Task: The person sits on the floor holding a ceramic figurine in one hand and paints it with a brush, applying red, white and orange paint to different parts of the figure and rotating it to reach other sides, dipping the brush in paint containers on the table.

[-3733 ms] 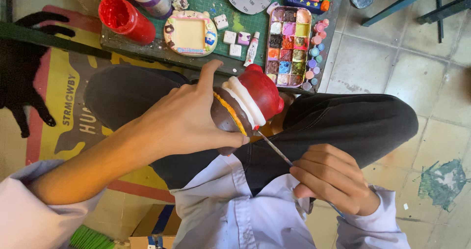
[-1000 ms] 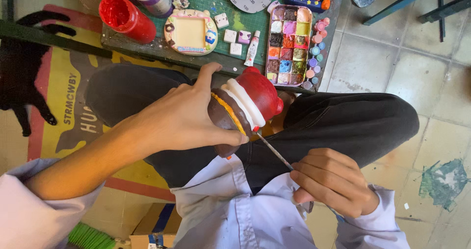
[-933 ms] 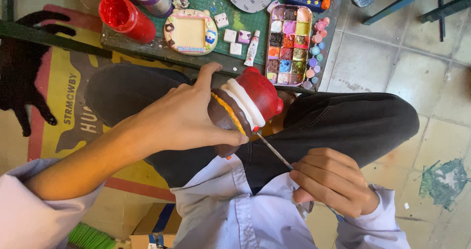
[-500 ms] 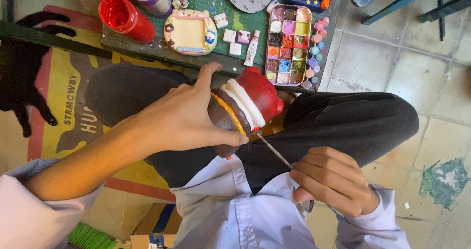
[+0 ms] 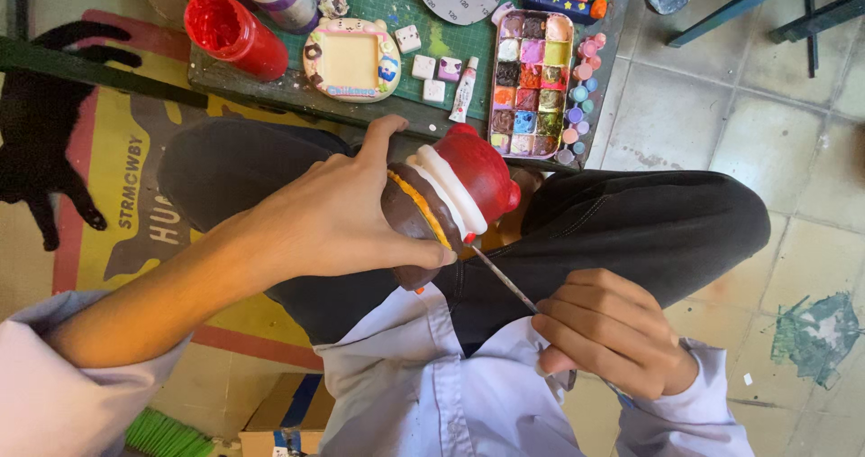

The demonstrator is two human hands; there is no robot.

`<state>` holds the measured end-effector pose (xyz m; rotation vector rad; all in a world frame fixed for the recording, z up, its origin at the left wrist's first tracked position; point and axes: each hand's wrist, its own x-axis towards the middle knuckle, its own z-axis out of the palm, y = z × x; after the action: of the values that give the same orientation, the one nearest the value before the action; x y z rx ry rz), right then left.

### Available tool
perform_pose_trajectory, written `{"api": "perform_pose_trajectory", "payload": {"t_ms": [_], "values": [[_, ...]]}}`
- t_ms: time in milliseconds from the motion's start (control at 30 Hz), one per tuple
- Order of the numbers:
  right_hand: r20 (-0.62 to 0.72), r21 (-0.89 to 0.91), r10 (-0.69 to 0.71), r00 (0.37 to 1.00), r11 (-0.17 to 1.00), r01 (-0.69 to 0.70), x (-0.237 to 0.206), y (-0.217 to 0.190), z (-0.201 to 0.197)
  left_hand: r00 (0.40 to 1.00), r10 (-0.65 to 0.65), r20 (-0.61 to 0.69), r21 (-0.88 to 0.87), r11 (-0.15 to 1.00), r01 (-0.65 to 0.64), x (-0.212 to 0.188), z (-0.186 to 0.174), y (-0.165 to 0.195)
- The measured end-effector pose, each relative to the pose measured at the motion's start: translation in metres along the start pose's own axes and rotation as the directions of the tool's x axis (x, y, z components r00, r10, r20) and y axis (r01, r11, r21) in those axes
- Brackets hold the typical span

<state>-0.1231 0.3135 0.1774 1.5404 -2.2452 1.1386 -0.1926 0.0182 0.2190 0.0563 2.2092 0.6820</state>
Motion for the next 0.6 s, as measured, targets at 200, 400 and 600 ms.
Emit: {"api": "perform_pose_trajectory", "payload": {"t_ms": [200,400,600], "values": [[-0.015,-0.003,0.002,1.000,1.000,-0.002,0.0005,0.0015,-0.0001,1.000,0.001,-0.011,-0.010,1.000,-0.001,-0.0006,-0.0003,-0.0002],[-0.018,0.032,0.004,1.000,0.999,-0.003,0.0009,0.0030,0.0001,1.000,-0.002,-0.006,-0.013,1.000,0.002,-0.0012,-0.0011,0.0009],[-0.015,0.030,0.000,1.000,1.000,0.001,0.0013,0.0005,0.0010,0.998,-0.062,0.033,-0.031,0.998,0.063,-0.0027,-0.0041,0.0014]]}}
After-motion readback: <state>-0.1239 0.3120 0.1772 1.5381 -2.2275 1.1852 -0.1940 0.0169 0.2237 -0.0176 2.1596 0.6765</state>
